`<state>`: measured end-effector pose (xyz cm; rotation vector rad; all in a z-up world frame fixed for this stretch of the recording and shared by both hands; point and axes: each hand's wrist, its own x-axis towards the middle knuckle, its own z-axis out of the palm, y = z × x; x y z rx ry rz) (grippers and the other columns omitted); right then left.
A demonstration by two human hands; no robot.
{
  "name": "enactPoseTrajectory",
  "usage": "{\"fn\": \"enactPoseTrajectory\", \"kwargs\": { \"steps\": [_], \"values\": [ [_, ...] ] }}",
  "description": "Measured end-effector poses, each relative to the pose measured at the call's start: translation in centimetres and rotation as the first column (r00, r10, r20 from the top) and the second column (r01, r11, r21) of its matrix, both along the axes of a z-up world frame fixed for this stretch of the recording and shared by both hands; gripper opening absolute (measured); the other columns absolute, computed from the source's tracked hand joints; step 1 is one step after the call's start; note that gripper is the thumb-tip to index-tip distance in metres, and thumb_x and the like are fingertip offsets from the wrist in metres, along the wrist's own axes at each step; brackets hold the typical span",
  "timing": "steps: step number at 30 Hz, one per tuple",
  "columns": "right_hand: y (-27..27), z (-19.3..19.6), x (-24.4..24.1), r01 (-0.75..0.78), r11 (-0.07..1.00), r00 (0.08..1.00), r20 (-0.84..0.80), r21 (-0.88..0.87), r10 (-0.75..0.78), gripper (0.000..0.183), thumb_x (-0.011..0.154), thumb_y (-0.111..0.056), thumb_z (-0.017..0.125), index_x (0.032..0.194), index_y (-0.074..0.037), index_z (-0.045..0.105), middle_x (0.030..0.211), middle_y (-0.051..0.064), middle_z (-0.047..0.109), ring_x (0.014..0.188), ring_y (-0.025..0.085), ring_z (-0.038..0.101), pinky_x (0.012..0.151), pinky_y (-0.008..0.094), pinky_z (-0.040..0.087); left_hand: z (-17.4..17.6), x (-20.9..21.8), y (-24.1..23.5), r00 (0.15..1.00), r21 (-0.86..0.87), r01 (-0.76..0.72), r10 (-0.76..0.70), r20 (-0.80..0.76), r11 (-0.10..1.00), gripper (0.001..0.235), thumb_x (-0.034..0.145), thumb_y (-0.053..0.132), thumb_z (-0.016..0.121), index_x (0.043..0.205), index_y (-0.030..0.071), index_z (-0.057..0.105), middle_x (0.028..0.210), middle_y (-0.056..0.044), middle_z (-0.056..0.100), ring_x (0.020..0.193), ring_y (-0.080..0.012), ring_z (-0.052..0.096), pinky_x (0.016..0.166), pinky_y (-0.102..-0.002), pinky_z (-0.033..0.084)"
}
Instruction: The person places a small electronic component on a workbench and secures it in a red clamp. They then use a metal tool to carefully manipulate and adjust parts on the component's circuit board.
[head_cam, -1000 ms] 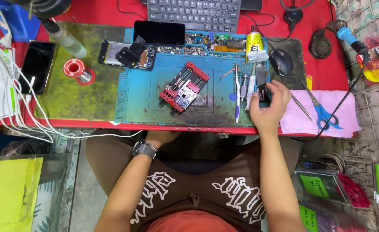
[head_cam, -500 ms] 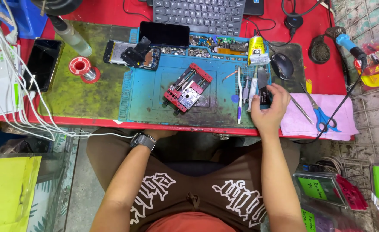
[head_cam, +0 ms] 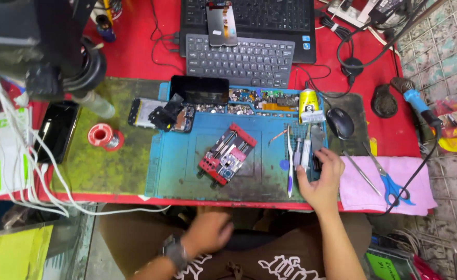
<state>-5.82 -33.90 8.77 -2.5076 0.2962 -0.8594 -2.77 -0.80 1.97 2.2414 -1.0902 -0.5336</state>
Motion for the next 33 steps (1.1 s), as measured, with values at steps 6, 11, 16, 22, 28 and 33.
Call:
{"fn": "enactPoseTrajectory", "kwargs": {
  "steps": [6,11,16,22,28,33],
  "values": [
    [-1.1,-0.4,0.4,-0.037,0.998,0.999,-0.031,-0.057,0.035,0.055,0.085,-0.023,0.076,0.130,0.002,0.056,0.130,0.027,0.054,0.126,0.044,0.051,0.108,0.054,0.036,8.1,-2.2,-1.1,0.870,-0.329,-0.270,0.376,0.320,0.905,0.025,0.086,0.035,0.074,0.098,0.015,0.065,0.100,-0.012,0.062,0.089,-0.0344,0.054,0.080,-0.049,0.038],
    [-1.4,-1.0,0.5,-0.065,0.997,0.998,0.006,-0.049,0.065,0.055,0.085,-0.022,0.080,0.129,0.003,0.058,0.133,0.025,0.052,0.125,0.046,0.048,0.109,0.056,0.037,7.7,4.9,-1.3,0.748,-0.296,-0.464,0.548,0.375,0.835,0.090,0.064,0.045,0.091,0.136,0.007,0.052,0.136,-0.020,0.051,0.121,-0.0398,0.047,0.100,-0.052,0.037],
    [-1.8,-1.6,0.4,-0.068,0.995,0.995,0.068,-0.076,0.073,0.056,0.082,-0.018,0.087,0.127,0.002,0.060,0.130,0.024,0.052,0.121,0.047,0.049,0.109,0.056,0.037,6.6,6.4,-1.6,0.787,-0.308,-0.475,0.554,0.271,0.824,0.100,0.057,0.033,0.095,0.141,0.007,0.048,0.127,-0.017,0.058,0.113,-0.0393,0.050,0.097,-0.052,0.030],
    [-1.2,-0.9,0.6,-0.060,0.995,0.991,0.111,-0.077,0.069,0.054,0.082,-0.013,0.086,0.126,0.002,0.060,0.129,0.024,0.053,0.120,0.047,0.048,0.108,0.057,0.038,5.7,5.2,-3.5,0.720,-0.396,-0.520,0.638,0.273,0.757,0.097,0.051,0.042,0.095,0.133,0.007,0.055,0.113,-0.013,0.062,0.105,-0.0363,0.054,0.094,-0.051,0.034],
    [-1.4,-1.4,0.1,-0.085,0.995,0.994,0.065,-0.055,0.089,0.046,0.085,-0.015,0.084,0.122,0.000,0.062,0.127,0.020,0.053,0.121,0.042,0.048,0.108,0.054,0.039,4.9,2.9,-7.0,0.578,-0.402,-0.609,0.730,0.365,0.684,0.094,0.051,0.051,0.089,0.129,0.009,0.058,0.103,-0.009,0.058,0.095,-0.0336,0.055,0.091,-0.053,0.038],
    [-1.6,-1.7,0.0,-0.108,0.993,0.991,0.076,-0.049,0.111,0.044,0.084,-0.014,0.085,0.122,-0.002,0.065,0.128,0.018,0.053,0.123,0.041,0.046,0.112,0.054,0.037,4.5,2.1,-8.2,0.549,-0.406,-0.615,0.737,0.395,0.676,0.095,0.057,0.055,0.089,0.132,0.008,0.056,0.102,-0.010,0.054,0.096,-0.0331,0.052,0.094,-0.051,0.034]
  ]
}}
